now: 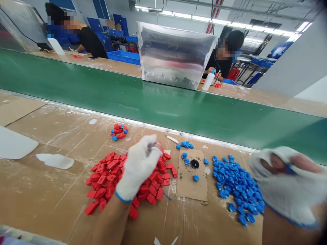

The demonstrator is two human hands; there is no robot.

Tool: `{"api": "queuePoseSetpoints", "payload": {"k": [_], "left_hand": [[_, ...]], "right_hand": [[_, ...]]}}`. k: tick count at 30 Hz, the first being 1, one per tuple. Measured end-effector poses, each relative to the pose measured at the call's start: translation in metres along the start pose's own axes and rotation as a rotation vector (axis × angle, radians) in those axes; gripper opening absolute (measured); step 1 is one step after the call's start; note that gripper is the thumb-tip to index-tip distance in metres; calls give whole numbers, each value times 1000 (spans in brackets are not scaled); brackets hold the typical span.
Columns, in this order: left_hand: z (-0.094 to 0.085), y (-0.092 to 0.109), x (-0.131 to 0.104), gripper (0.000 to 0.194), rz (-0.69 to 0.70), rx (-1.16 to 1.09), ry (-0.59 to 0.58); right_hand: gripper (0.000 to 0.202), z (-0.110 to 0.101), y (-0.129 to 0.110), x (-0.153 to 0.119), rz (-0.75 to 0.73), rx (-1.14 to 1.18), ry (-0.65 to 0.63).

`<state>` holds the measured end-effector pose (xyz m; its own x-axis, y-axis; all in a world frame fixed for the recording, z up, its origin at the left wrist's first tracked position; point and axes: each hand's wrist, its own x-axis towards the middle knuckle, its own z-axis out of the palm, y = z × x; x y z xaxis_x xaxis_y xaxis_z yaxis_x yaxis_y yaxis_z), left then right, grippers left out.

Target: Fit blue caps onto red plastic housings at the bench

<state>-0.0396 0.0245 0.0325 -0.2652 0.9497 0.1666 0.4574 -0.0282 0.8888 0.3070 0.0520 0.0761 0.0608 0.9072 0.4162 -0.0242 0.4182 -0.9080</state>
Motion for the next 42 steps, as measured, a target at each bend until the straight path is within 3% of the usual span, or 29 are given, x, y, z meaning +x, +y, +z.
{"api": "queuePoseSetpoints", "payload": {"k": [1, 3, 7, 9, 12, 15, 20, 22, 24, 26, 28, 32, 35, 37, 42], "left_hand": [[-9, -7, 9, 32, -31, 117, 19], [-20, -22, 22, 43, -50, 365, -39], [-26, -42, 30, 52, 63, 730, -301], [-26, -46, 29, 49, 146, 789, -411], [-28, -48, 24, 47, 216, 774, -466], [-32, -52, 18, 49, 245, 762, -463], [-37, -70, 12, 47, 381, 737, -506], [-38, -72, 15, 41, 399, 734, -538], [-39, -68, 20, 38, 427, 707, -557], [-38, -58, 24, 35, 440, 634, -518], [-35, -44, 24, 33, 376, 498, -413], [-13, -12, 8, 28, 74, 9, -235], [15, 5, -9, 41, -139, -497, -345], [31, 11, -16, 46, -287, -706, -426], [49, 19, -27, 38, -487, -878, -502]], "right_hand": [[46, -6, 9, 20, 26, -104, 55], [25, -10, 37, 60, 120, -561, 126], [17, -6, 107, 121, 228, -906, 55], [13, -7, 133, 131, 302, -1038, 38], [18, -15, 153, 127, 353, -1159, -19], [31, -39, 149, 115, 344, -1215, -57], [53, -100, 102, 73, 317, -1245, -2], [47, -110, 82, 42, 305, -1227, -97], [34, -105, 65, 11, 258, -1231, -332], [24, -86, 55, -12, 188, -1281, -571], [21, -61, 50, -20, 166, -1371, -708], [14, -22, 58, -3, 238, -1476, -724], [18, -8, 74, 16, 277, -1500, -708], [18, -4, 83, 24, 309, -1499, -715], [13, -2, 87, 26, 291, -1442, -637]]}}
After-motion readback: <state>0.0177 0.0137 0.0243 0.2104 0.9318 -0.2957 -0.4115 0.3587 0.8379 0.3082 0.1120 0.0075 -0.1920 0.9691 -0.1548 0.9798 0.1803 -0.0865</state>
